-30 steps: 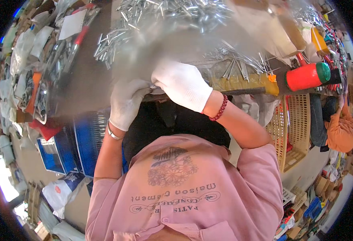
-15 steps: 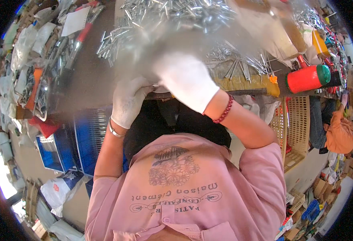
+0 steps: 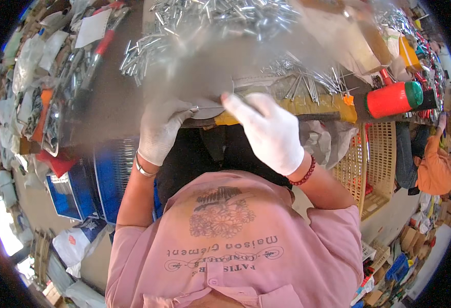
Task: Assembling small metal components by inserting pins into cylinders and tapping them with a hammer.
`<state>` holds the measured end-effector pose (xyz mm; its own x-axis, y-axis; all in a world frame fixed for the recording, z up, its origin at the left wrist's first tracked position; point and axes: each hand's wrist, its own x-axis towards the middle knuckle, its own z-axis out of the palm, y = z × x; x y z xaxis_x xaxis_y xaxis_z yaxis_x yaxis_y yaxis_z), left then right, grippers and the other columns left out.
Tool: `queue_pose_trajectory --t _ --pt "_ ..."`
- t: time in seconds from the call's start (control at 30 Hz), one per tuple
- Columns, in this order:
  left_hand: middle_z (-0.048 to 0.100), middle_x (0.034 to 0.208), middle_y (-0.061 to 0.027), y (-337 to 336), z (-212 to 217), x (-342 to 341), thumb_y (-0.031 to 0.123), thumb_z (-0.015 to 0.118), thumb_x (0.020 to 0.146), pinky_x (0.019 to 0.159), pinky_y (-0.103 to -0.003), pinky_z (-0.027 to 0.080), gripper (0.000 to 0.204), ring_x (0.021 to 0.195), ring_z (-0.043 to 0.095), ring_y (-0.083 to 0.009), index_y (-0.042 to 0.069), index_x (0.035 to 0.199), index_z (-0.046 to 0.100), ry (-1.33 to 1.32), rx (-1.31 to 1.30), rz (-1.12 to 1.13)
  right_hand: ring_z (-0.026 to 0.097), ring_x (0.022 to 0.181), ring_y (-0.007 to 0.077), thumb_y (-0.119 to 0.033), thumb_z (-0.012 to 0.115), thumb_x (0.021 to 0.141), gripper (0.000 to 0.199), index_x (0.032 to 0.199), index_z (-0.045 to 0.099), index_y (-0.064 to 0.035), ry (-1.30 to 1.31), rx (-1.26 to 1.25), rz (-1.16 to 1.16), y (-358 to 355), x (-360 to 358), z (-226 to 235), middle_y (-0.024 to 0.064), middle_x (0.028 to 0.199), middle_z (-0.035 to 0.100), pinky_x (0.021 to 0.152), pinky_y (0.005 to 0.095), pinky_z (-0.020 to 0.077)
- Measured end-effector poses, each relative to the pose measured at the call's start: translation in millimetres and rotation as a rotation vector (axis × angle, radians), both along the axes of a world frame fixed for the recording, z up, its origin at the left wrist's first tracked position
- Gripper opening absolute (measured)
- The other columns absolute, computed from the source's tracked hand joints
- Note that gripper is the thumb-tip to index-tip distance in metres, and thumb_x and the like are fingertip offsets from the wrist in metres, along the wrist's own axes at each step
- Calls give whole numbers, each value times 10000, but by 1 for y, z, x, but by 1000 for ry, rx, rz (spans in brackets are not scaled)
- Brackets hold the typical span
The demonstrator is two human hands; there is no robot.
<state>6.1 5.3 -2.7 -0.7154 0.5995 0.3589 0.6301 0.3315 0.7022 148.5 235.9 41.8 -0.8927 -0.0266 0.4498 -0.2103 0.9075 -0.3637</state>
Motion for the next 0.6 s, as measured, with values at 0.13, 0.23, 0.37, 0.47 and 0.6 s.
queue_pose_trajectory --t 0.13,0.23,0.37,0.47,0.6 --pt "672 874 -102 -1 -6 -1 55 848 775 770 -442 540 141 877 676 -343 81 890 770 -29 -19 5 680 759 282 -76 616 951 527 1445 667 -252 -161 93 70 -2 5 -14 84 932 607 646 406 571" --pt "671 867 -102 -1 1 -2 49 847 771 771 -443 541 141 872 677 -340 76 885 768 23 -27 -13 711 899 352 -22 675 947 519 1436 676 -193 -284 -155 23 -5 -6 4 123 1078 676 779 413 583" --pt "672 864 -101 -3 -2 -5 44 846 771 770 -439 538 132 871 676 -339 75 877 774 -27 23 -28 681 958 374 -57 756 905 489 1380 702 -156 -333 -147 -7 9 -31 -2 140 1066 649 832 443 568" --pt "674 864 -99 -4 -3 -5 43 846 770 772 -439 536 131 870 675 -337 74 882 786 -81 -2 -23 665 987 346 -108 804 859 380 1232 748 -145 -84 168 -8 11 -44 -10 112 1049 641 838 444 557" --pt "673 870 -99 -6 -10 -5 51 853 766 771 -432 542 141 865 675 -333 75 894 799 -100 30 -10 679 968 326 -189 832 836 218 1004 709 -123 -218 127 6 -14 -32 -9 86 1002 656 815 453 560"
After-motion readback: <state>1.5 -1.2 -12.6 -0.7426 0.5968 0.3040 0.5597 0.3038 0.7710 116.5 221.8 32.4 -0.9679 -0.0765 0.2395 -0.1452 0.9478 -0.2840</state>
